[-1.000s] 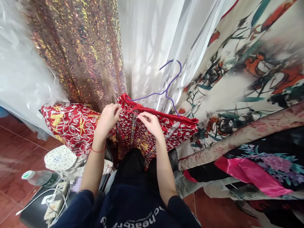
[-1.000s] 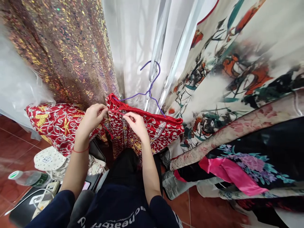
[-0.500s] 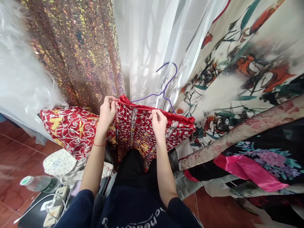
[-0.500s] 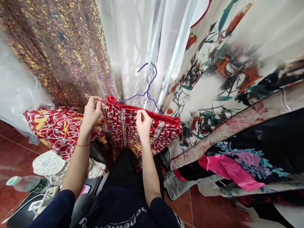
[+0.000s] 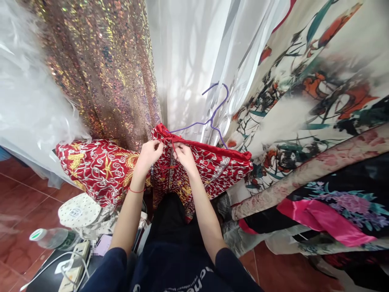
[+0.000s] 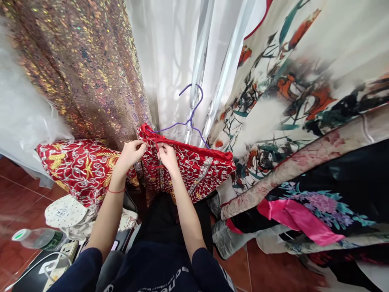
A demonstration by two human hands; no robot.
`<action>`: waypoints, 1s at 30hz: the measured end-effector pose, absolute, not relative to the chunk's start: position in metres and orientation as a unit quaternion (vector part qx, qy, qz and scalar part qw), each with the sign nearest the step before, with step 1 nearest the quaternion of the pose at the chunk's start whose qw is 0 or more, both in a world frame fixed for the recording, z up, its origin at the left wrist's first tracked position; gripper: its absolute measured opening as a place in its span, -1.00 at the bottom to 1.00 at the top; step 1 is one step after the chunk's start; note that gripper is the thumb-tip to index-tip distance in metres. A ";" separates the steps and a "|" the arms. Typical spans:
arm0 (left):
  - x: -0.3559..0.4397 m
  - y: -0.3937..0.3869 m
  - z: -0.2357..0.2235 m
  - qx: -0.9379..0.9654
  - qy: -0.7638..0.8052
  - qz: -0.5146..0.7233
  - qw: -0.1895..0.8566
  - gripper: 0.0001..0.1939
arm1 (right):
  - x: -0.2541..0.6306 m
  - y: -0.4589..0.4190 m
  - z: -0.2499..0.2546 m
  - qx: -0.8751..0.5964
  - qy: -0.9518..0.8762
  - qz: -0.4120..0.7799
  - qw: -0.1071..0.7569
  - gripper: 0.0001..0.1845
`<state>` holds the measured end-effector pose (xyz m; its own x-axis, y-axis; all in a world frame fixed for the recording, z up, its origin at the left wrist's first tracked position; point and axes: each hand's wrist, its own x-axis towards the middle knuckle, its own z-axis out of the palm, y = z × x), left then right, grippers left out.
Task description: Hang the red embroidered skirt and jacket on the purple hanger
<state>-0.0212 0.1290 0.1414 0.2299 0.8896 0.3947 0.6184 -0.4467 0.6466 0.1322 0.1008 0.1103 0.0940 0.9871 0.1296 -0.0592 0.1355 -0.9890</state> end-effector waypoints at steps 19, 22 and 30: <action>-0.029 0.110 0.159 0.785 0.319 0.412 0.337 -0.67 | 0.157 0.089 0.133 -0.367 -0.673 0.269 0.583 -0.68; -0.029 0.112 0.162 0.786 0.297 0.349 0.415 -0.65 | 0.161 0.090 0.129 -0.344 -0.746 0.176 0.542 -0.75; -0.020 0.117 0.160 0.749 0.323 0.348 0.463 -0.61 | 0.163 0.088 0.125 -0.401 -0.773 -0.019 0.491 -0.69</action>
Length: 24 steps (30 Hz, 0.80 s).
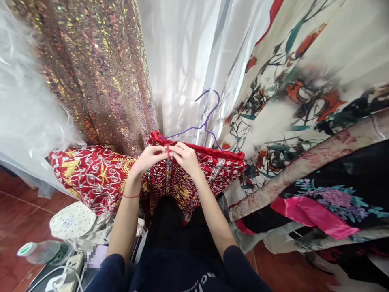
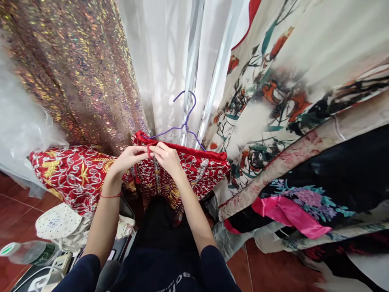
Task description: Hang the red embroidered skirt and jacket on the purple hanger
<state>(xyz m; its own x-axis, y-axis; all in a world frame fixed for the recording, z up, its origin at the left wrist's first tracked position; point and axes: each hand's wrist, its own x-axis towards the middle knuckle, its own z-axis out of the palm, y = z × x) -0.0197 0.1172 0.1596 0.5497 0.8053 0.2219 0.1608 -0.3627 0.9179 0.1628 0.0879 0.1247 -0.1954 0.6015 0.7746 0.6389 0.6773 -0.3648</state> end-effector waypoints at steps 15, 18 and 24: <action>-0.003 0.134 0.129 0.669 0.462 0.538 0.224 -0.88 | 0.164 0.068 0.132 -0.558 -0.655 -0.057 0.505 -0.78; -0.003 0.136 0.133 0.675 0.498 0.526 0.139 -0.87 | 0.170 0.062 0.137 -0.571 -0.659 -0.074 0.485 -0.78; -0.009 0.140 0.143 0.659 0.577 0.481 0.045 -0.78 | 0.173 0.056 0.137 -0.577 -0.695 -0.106 0.415 -0.76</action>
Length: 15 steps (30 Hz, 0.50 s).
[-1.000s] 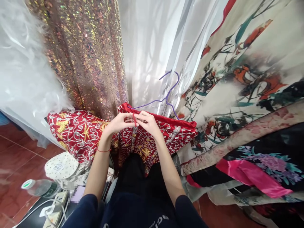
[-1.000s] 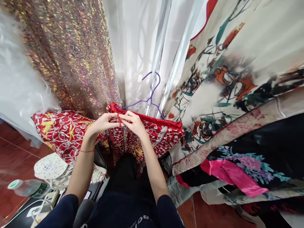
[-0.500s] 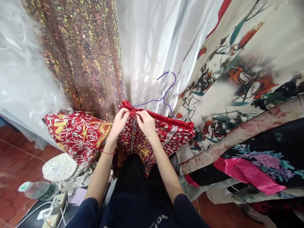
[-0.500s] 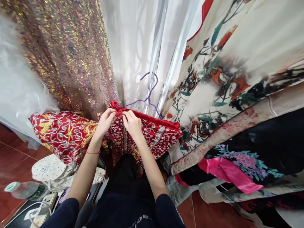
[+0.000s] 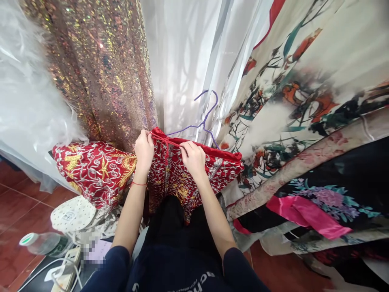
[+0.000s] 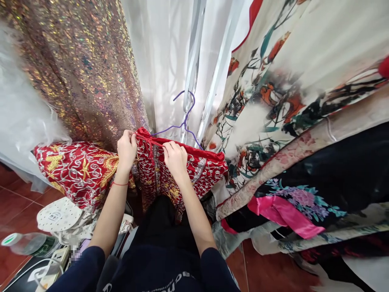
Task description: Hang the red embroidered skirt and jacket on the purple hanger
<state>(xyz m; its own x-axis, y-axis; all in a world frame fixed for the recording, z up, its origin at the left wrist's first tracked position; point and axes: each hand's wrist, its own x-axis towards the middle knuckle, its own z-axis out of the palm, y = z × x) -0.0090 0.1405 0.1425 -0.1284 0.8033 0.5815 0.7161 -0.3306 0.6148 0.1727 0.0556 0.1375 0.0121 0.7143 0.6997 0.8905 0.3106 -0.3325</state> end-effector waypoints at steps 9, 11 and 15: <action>-0.003 0.157 0.150 0.644 0.626 0.438 0.039 -0.73 | 0.184 0.045 0.134 -0.559 -0.723 -0.187 0.359 -0.73; -0.001 0.156 0.150 0.649 0.631 0.423 0.037 -0.70 | 0.186 0.043 0.135 -0.561 -0.719 -0.197 0.360 -0.72; -0.001 0.143 0.147 0.684 0.589 0.431 0.018 -0.65 | 0.192 0.035 0.143 -0.540 -0.736 -0.177 0.368 -0.72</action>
<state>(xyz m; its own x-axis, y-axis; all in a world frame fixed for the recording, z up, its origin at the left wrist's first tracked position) -0.0013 0.1428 0.1474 -0.0648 0.8207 0.5677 0.7896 -0.3057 0.5320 0.1923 0.0351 0.1430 -0.1465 0.6646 0.7327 0.9251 0.3544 -0.1365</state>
